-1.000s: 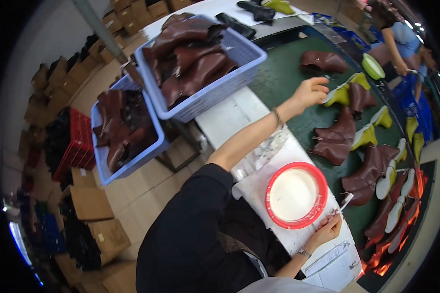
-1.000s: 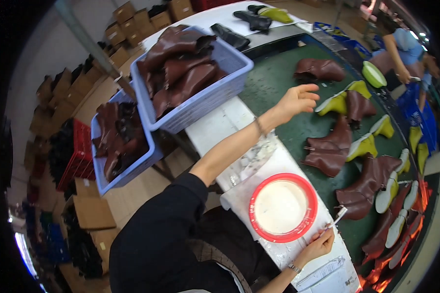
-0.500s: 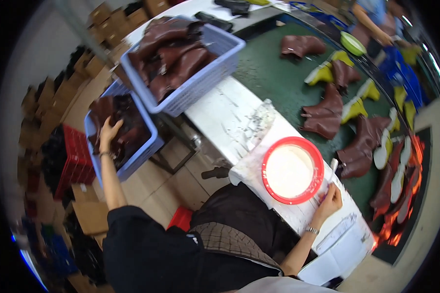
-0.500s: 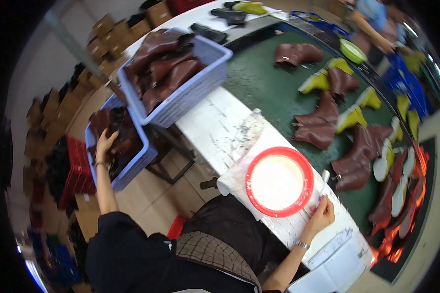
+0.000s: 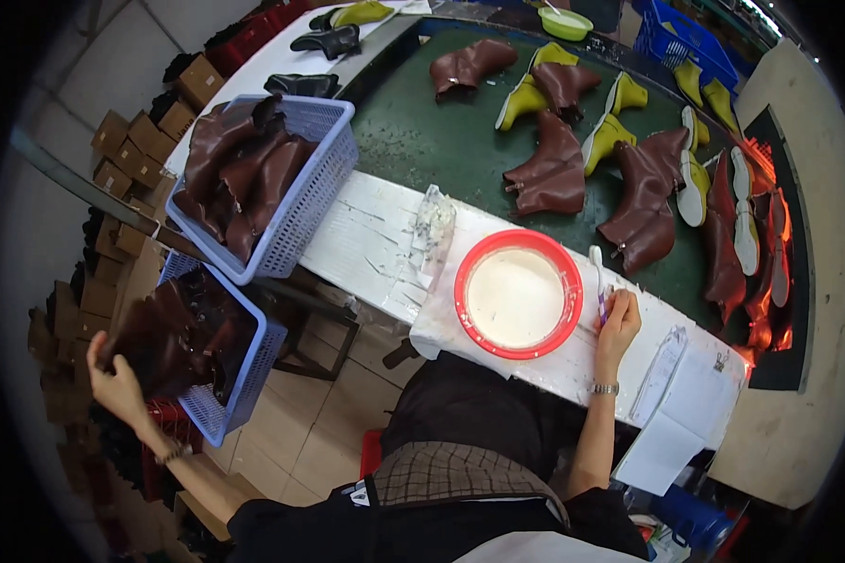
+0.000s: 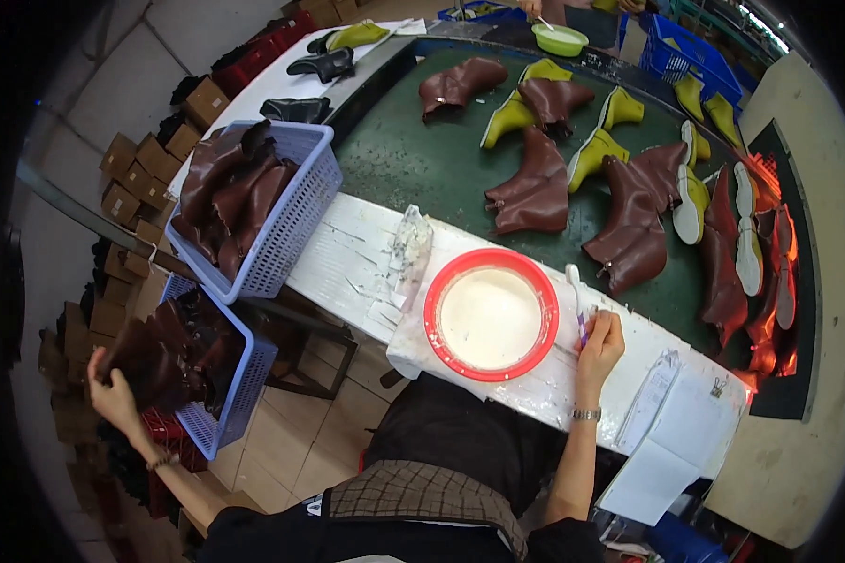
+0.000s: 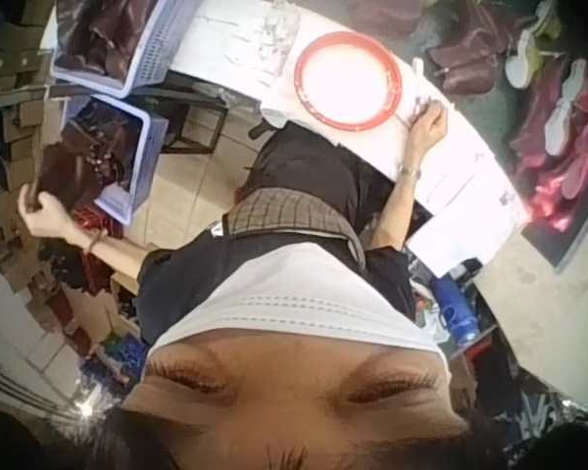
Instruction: Applying glue to the edges of leather shoe components using a small brush.
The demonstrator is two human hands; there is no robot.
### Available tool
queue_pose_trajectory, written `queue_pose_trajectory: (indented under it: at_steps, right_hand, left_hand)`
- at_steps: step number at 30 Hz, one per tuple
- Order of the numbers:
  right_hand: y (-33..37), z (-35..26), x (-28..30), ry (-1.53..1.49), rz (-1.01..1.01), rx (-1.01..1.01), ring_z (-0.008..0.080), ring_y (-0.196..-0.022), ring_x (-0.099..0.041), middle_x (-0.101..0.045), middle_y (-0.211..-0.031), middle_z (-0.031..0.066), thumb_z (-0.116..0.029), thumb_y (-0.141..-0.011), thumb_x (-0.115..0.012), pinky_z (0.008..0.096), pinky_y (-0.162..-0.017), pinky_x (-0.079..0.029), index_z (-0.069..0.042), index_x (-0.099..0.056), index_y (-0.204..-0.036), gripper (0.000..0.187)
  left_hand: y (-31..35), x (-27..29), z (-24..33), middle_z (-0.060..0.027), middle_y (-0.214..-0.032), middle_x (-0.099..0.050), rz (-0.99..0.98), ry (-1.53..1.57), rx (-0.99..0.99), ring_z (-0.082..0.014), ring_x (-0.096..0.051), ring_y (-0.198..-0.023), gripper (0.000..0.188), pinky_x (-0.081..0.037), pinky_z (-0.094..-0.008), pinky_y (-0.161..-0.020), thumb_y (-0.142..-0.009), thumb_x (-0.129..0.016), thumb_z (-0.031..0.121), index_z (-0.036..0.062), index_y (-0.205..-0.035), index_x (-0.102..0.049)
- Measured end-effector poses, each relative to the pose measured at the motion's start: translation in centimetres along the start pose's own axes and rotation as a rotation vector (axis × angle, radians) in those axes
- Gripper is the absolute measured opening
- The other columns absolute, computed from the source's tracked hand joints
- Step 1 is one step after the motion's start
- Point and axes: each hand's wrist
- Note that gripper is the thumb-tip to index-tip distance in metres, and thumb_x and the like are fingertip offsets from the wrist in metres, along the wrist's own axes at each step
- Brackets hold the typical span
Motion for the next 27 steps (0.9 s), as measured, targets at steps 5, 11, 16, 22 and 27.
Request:
queue_pose_trajectory:
  at_steps: [5, 11, 16, 22, 27]
  right_hand:
    - [0.1, 0.3, -0.1, -0.035, 0.022, 0.007, 0.0036, -0.049, -0.043, -0.053, -0.072, -0.0019, -0.028, -0.111, -0.05, 0.0202, -0.042, -0.035, -0.003, -0.062, -0.09, 0.034]
    - [0.2, 0.6, -0.2, -0.022, -0.004, -0.013, 0.0028, -0.051, -0.044, -0.054, -0.074, -0.0021, -0.027, -0.11, -0.051, 0.0193, -0.043, -0.035, -0.003, -0.064, -0.092, 0.032]
    - [0.0, 0.5, -0.1, -0.033, 0.003, -0.002, 0.0027, -0.051, -0.044, -0.055, -0.075, -0.0021, -0.027, -0.11, -0.052, 0.0192, -0.043, -0.035, -0.003, -0.064, -0.093, 0.032]
    - [0.0, 0.7, 0.1, 0.002, 0.0, 0.0, 0.0023, -0.052, -0.044, -0.058, -0.077, -0.0023, -0.028, -0.108, -0.058, 0.0182, -0.044, -0.034, -0.002, -0.066, -0.097, 0.029]
    - [1.2, -1.0, 1.0, -0.038, -0.056, -0.028, 0.0033, -0.055, -0.047, -0.06, -0.08, -0.0018, -0.02, -0.104, -0.065, 0.0186, -0.047, -0.035, -0.002, -0.069, -0.105, 0.019]
  left_hand:
    - [4.1, -2.4, 15.7, -0.0227, -0.123, -0.07, -0.081, 0.653, -0.289, -0.0322, -0.069, -0.113, 0.028, -0.053, -0.0452, -0.104, -0.093, -0.063, -0.011, -0.0062, -0.12, -0.064]
    - [8.0, -19.2, 21.3, -0.0124, -0.114, -0.075, -0.464, 0.675, -0.91, -0.0369, -0.067, -0.119, 0.038, -0.052, -0.0489, -0.106, -0.069, -0.061, -0.017, 0.0034, -0.099, -0.073]
    - [10.9, -24.0, 16.2, -0.0155, -0.127, -0.07, -0.953, 0.62, -0.663, -0.0387, -0.06, -0.129, 0.054, -0.048, -0.0453, -0.109, -0.069, -0.051, -0.023, 0.0052, -0.11, -0.072]
    - [8.4, -25.3, 15.8, -0.0193, -0.128, -0.07, -1.201, 0.613, -0.508, -0.0323, -0.062, -0.129, 0.055, -0.048, -0.0383, -0.107, -0.078, -0.046, -0.019, 0.0042, -0.12, -0.072]
    - [8.5, -28.9, 18.9, -0.0249, -0.132, -0.066, -0.87, 0.629, -0.198, -0.0348, -0.063, -0.127, 0.045, -0.049, -0.0395, -0.105, -0.092, -0.064, 0.012, -0.0004, -0.135, -0.062]
Point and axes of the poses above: each hand's wrist, its own y-axis away from the middle knuckle, its own x-axis out of the back of the hand, z = x × y
